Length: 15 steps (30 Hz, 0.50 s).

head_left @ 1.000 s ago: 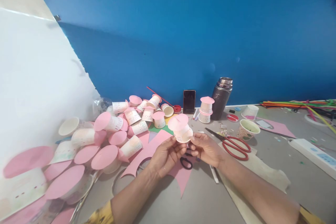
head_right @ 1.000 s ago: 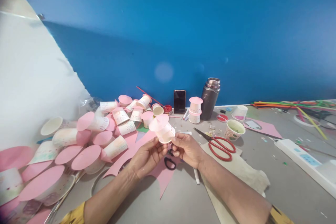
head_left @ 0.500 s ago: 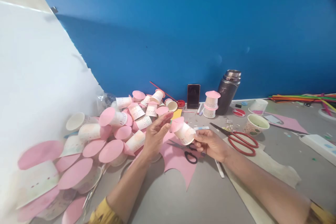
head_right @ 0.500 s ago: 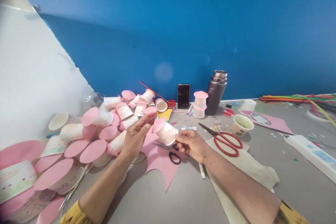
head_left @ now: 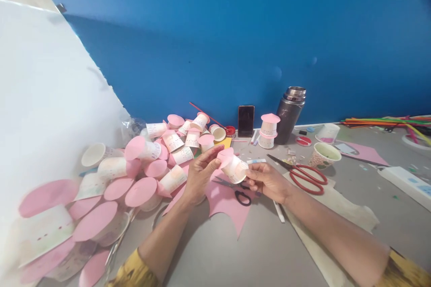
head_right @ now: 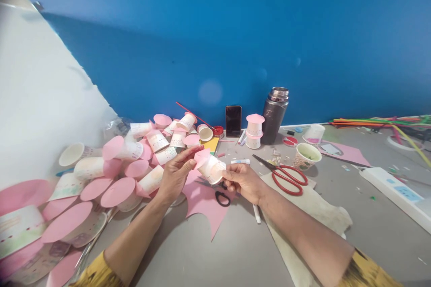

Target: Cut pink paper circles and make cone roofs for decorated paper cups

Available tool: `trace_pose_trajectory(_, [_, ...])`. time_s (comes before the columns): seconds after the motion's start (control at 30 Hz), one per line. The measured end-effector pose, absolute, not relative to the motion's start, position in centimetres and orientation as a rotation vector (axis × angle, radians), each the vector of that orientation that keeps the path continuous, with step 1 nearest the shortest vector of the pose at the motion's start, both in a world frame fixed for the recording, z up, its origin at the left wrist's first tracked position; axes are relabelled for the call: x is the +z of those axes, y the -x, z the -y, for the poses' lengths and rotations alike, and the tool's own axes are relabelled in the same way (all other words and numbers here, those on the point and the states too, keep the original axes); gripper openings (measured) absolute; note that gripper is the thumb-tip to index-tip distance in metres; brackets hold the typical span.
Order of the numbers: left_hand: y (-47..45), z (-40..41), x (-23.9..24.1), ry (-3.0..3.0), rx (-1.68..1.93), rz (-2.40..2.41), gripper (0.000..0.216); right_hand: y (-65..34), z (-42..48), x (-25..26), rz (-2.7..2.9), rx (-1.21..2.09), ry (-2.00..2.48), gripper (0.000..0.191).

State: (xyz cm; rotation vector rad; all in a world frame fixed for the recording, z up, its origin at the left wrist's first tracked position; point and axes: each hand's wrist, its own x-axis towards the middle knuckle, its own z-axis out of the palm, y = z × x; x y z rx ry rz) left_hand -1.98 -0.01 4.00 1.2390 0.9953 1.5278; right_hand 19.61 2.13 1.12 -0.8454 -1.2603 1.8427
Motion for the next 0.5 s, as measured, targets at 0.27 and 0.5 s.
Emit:
trace_pose_trajectory(0.27, [2.51,-0.26,3.32,-1.436,1.522,-1.126,0.041,-19.87,-2.0,1.31,1.453,1.5,0.967,0.036])
trace_pose_trajectory(0.5, [2.59,-0.19,3.51,-1.554,1.422,-1.226,0.04,-20.39,-2.02,1.72,1.62,1.379,0.986,0.032])
